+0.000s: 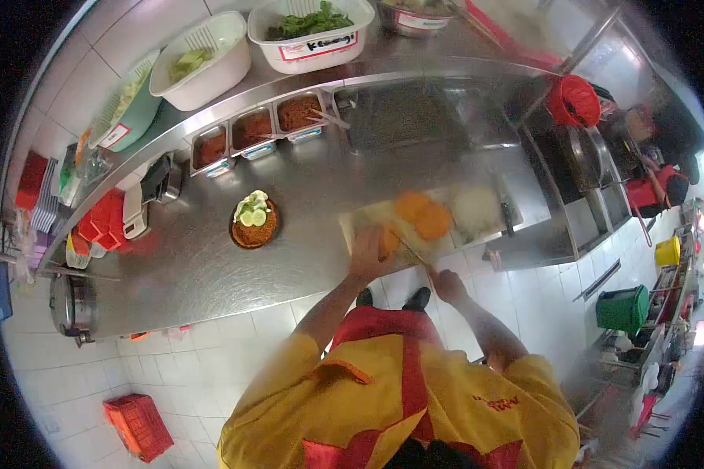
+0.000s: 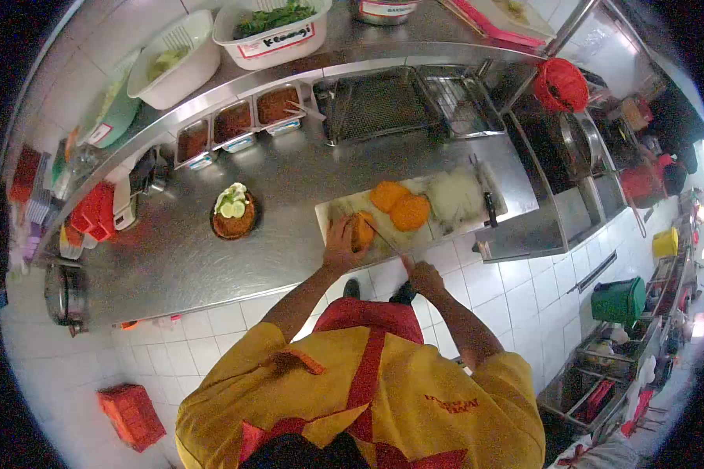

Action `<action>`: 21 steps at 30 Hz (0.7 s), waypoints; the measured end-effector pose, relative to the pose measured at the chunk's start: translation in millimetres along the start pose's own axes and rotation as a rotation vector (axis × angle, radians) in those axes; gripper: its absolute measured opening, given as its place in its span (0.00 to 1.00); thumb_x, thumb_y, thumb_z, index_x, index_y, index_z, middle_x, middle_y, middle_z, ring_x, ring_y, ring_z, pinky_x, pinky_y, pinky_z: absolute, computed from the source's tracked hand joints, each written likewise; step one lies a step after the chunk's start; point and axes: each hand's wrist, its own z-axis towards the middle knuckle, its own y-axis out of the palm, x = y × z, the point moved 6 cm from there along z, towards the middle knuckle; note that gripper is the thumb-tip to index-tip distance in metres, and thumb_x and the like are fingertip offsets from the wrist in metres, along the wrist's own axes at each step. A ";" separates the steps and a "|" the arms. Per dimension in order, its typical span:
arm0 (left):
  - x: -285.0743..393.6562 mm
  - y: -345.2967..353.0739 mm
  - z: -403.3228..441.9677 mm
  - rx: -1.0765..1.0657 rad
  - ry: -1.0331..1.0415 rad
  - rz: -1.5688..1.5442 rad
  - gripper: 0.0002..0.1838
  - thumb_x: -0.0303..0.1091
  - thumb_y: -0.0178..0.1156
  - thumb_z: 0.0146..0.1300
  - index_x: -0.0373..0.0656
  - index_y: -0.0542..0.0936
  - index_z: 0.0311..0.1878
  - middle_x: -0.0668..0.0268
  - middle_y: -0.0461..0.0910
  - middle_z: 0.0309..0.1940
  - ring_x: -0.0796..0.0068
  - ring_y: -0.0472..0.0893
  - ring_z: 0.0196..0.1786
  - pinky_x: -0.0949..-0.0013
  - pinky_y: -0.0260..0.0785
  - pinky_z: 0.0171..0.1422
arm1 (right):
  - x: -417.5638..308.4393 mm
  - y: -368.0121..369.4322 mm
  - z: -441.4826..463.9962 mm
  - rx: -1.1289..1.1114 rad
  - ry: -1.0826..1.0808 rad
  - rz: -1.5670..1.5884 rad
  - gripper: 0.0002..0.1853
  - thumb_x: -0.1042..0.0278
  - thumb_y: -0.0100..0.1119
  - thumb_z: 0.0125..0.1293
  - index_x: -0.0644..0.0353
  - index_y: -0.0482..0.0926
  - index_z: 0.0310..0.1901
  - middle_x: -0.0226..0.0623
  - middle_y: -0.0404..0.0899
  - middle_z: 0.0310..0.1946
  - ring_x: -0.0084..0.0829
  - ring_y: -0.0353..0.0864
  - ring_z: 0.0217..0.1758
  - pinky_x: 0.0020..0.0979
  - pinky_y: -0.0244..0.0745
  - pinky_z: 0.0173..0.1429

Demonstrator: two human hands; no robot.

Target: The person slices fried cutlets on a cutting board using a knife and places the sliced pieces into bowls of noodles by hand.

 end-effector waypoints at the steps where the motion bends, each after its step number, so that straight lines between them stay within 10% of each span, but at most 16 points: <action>1: -1.3 2.1 -0.1 -0.054 -0.045 -0.004 0.41 0.48 0.65 0.46 0.40 0.62 0.63 0.51 0.62 0.59 0.48 0.62 0.64 0.42 0.43 0.72 | -8.0 -25.8 -12.0 0.013 -0.043 -0.054 0.28 0.71 0.41 0.64 0.63 0.55 0.66 0.45 0.77 0.25 0.39 0.79 0.25 0.41 0.75 0.28; 6: -2.4 7.7 -1.7 -0.070 -0.104 0.049 0.42 0.52 0.64 0.47 0.40 0.62 0.63 0.51 0.62 0.60 0.50 0.61 0.65 0.42 0.41 0.72 | -19.1 -35.3 15.5 0.093 -0.149 -0.082 0.27 0.71 0.39 0.65 0.63 0.55 0.66 0.43 0.77 0.25 0.36 0.78 0.24 0.37 0.74 0.26; 9: -2.7 9.1 -1.2 -0.121 -0.102 0.016 0.43 0.53 0.64 0.46 0.40 0.62 0.63 0.51 0.62 0.60 0.51 0.59 0.66 0.42 0.39 0.73 | -43.0 -54.8 26.6 0.611 -0.377 0.026 0.31 0.70 0.46 0.60 0.66 0.56 0.66 0.48 0.77 0.31 0.45 0.78 0.29 0.44 0.76 0.31; 14: 2.9 0.8 1.1 -0.144 -0.064 0.085 0.42 0.48 0.64 0.46 0.40 0.62 0.63 0.48 0.63 0.59 0.45 0.60 0.65 0.45 0.47 0.71 | -34.7 -73.6 17.7 0.034 -0.023 -0.030 0.28 0.68 0.45 0.62 0.59 0.60 0.65 0.44 0.79 0.33 0.44 0.80 0.34 0.44 0.77 0.37; 21: -5.8 11.4 -5.9 -0.185 -0.153 -0.026 0.41 0.52 0.62 0.48 0.40 0.63 0.63 0.52 0.62 0.60 0.51 0.56 0.68 0.42 0.34 0.74 | -18.3 -40.8 19.1 0.107 0.149 0.046 0.29 0.67 0.48 0.59 0.63 0.60 0.64 0.42 0.73 0.24 0.39 0.74 0.27 0.42 0.71 0.30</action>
